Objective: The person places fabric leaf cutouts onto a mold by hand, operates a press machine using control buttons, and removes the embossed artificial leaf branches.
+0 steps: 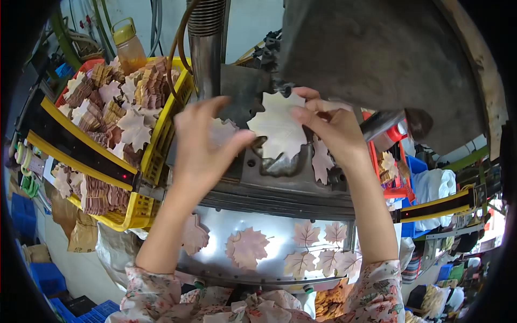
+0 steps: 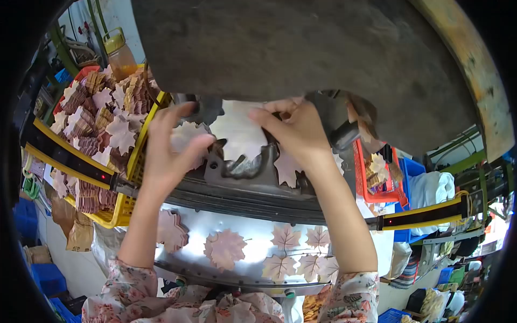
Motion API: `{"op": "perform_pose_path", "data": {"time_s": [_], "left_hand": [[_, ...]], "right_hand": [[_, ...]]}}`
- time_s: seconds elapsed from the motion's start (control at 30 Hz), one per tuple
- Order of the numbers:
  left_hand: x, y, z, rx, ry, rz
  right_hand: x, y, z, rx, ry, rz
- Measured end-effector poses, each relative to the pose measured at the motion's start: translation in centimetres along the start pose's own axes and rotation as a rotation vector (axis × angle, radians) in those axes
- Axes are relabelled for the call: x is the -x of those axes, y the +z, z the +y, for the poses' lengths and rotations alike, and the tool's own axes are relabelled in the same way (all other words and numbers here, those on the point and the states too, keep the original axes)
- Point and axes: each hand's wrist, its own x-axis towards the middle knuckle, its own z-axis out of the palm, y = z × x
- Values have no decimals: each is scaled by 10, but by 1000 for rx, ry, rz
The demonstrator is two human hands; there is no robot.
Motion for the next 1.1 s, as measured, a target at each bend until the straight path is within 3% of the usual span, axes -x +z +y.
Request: {"op": "perform_pose_path", "data": {"time_s": [0.07,0.13,0.17,0.23,0.27,0.37,0.57,0.67,0.7,0.8,0.93,1.1], "left_hand": [[10,-4,-38,-135,-60,90],[17,-8,-68,-397,-80,-132],[14,-10,-68,-398,-77,-121],[16,-7,-59,-394,-77,-96],[18,-6,-56,-391,-78,-88],[18,-5,-53,-378,-87,-74],[4,-10,-66,-296,-199,-213],[1,-10,-65,-365,-105,-204],[0,-14,-60,-370,-107,-202],[-3,-21,-34,423,-238,4],[-19,9,-41,712,-234,-78],[-24,18,-21,431,-334,-202]], "right_hand": [[-17,-11,26,48,14,38],[-91,-25,105,1202,-914,509],[-127,-32,132,1202,-925,514],[-170,-37,169,723,-601,386],[-164,-33,156,727,-597,377],[-156,-30,117,456,-74,174],[-180,-33,123,715,-162,238],[-145,-21,105,900,-280,213],[-133,-13,85,796,-320,251],[-89,2,41,595,-395,324],[-50,15,16,482,-355,168],[-27,33,7,234,-216,65]]}}
